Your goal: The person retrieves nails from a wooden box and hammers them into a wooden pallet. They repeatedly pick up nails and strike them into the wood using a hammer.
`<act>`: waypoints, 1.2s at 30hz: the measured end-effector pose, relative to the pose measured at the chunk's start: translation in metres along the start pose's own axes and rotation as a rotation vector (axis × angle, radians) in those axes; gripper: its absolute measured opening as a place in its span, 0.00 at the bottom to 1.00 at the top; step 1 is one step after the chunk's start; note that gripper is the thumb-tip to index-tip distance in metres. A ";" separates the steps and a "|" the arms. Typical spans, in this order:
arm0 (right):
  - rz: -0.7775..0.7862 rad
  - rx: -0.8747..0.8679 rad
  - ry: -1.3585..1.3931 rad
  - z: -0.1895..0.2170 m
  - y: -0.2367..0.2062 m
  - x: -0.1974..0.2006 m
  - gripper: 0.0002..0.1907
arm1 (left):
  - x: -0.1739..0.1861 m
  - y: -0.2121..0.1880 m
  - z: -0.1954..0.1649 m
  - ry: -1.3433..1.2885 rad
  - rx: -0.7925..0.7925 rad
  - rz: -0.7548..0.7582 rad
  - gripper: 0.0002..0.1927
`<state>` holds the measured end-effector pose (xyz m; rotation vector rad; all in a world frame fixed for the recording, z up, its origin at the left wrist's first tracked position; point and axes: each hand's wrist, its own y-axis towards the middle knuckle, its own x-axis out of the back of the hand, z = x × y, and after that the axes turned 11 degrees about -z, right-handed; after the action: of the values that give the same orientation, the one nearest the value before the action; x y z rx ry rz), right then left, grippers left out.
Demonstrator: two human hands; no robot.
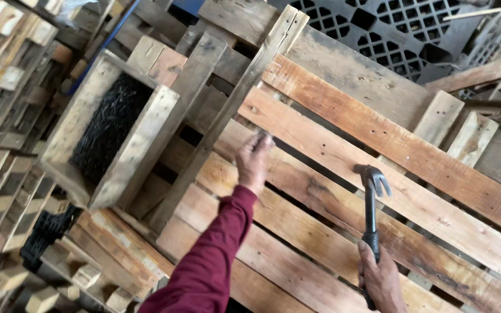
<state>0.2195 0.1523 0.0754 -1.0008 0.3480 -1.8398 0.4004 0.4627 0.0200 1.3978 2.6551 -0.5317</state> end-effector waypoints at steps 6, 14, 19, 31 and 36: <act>-0.134 -0.070 0.143 0.031 -0.044 -0.042 0.15 | -0.002 0.114 -0.009 0.238 -0.408 0.025 0.08; 0.079 -0.088 -0.047 0.120 -0.023 -0.141 0.18 | -0.023 0.146 -0.005 0.466 -0.450 -0.070 0.07; 0.116 0.231 0.049 0.178 -0.029 -0.148 0.18 | -0.024 0.148 -0.013 0.363 -0.583 -0.004 0.06; 0.098 0.169 -0.213 0.225 -0.020 -0.159 0.21 | -0.015 0.148 -0.018 0.338 -0.535 0.053 0.06; 0.101 0.315 0.280 0.199 -0.040 -0.166 0.23 | 0.008 0.141 -0.040 0.400 -0.444 -0.046 0.08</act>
<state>0.3767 0.3507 0.1433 -0.5042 0.2591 -1.8729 0.5133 0.5564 0.0190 1.4166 2.8486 0.3616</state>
